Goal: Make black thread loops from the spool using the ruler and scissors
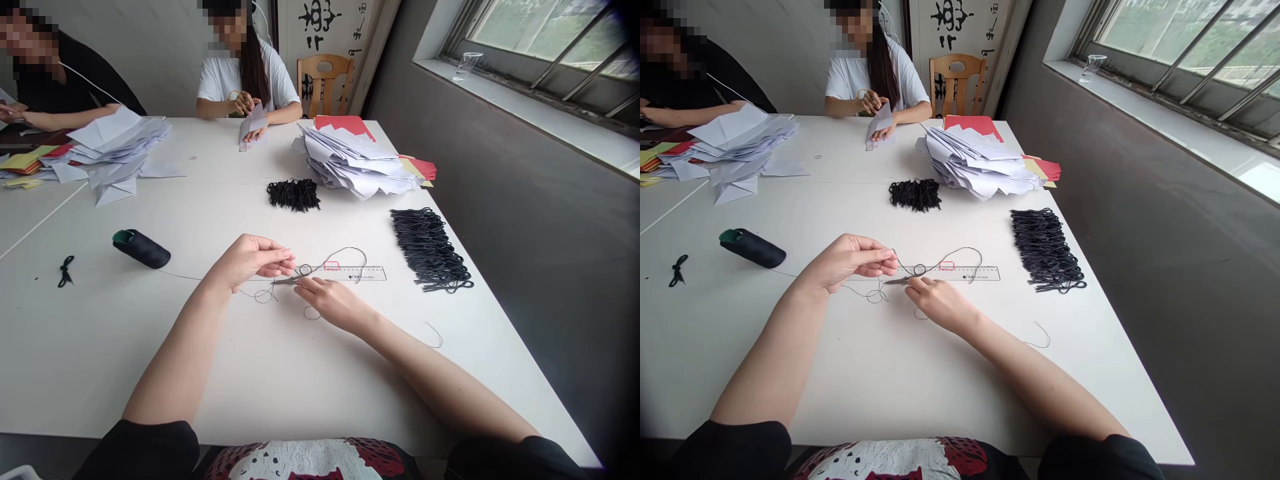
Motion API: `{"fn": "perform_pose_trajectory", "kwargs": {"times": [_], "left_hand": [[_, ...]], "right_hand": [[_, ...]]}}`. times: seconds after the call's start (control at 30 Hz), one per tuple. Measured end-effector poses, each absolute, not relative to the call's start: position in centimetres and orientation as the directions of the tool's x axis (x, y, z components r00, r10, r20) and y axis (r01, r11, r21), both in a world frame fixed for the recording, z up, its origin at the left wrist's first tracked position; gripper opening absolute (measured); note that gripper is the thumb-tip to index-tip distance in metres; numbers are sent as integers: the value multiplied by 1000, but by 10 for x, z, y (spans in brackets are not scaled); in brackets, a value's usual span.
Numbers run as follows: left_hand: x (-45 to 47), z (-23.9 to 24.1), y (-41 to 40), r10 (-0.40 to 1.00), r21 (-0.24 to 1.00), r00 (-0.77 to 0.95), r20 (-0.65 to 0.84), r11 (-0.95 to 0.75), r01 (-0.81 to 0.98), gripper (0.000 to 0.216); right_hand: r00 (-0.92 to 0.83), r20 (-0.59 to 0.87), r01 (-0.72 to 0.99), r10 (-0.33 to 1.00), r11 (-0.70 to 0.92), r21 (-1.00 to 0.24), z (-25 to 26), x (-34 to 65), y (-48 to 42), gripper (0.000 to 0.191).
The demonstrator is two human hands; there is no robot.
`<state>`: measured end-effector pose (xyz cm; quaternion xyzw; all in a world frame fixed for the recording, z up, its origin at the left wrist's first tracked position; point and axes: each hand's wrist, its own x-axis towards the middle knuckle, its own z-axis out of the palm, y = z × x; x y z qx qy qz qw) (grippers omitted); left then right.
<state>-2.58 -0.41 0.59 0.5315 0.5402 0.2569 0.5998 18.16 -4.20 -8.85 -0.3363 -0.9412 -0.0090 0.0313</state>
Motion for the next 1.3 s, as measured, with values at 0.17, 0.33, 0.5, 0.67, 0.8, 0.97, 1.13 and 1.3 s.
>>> {"fn": "perform_pose_trajectory", "kwargs": {"times": [0.17, 0.33, 0.5, 0.67, 0.8, 0.97, 1.13, 1.3], "left_hand": [[-24, 6, -5, 864, 916, 324, -387, 319, 244, 29], [-25, 5, -5, 859, 923, 351, -374, 308, 230, 30], [-21, 3, -6, 863, 917, 336, -378, 301, 261, 30], [-19, 3, -7, 862, 914, 338, -378, 290, 283, 31], [-18, 3, -7, 862, 909, 328, -386, 295, 295, 31], [-18, 2, -7, 863, 906, 328, -383, 282, 316, 31], [-17, 2, -7, 857, 903, 342, -385, 274, 330, 30], [-16, 2, -9, 849, 906, 362, -385, 273, 323, 29]], "right_hand": [[-688, 105, 697, 718, 694, -180, -91, 179, -33, 41], [-608, 63, 773, 791, 609, -179, -87, 186, -29, 37], [-685, 36, 728, 727, 684, 40, -89, 185, -36, 32], [-678, -5, 725, 735, 671, 155, -86, 182, -45, 37], [-703, -67, 708, 708, 706, 32, -72, 190, -44, 26], [-808, -125, 532, 576, 622, -574, -46, 206, -39, 18], [-841, -109, 369, 530, 416, -831, -36, 211, -37, 43], [-795, -137, 408, 591, 354, -841, -41, 211, -36, 45]]}}
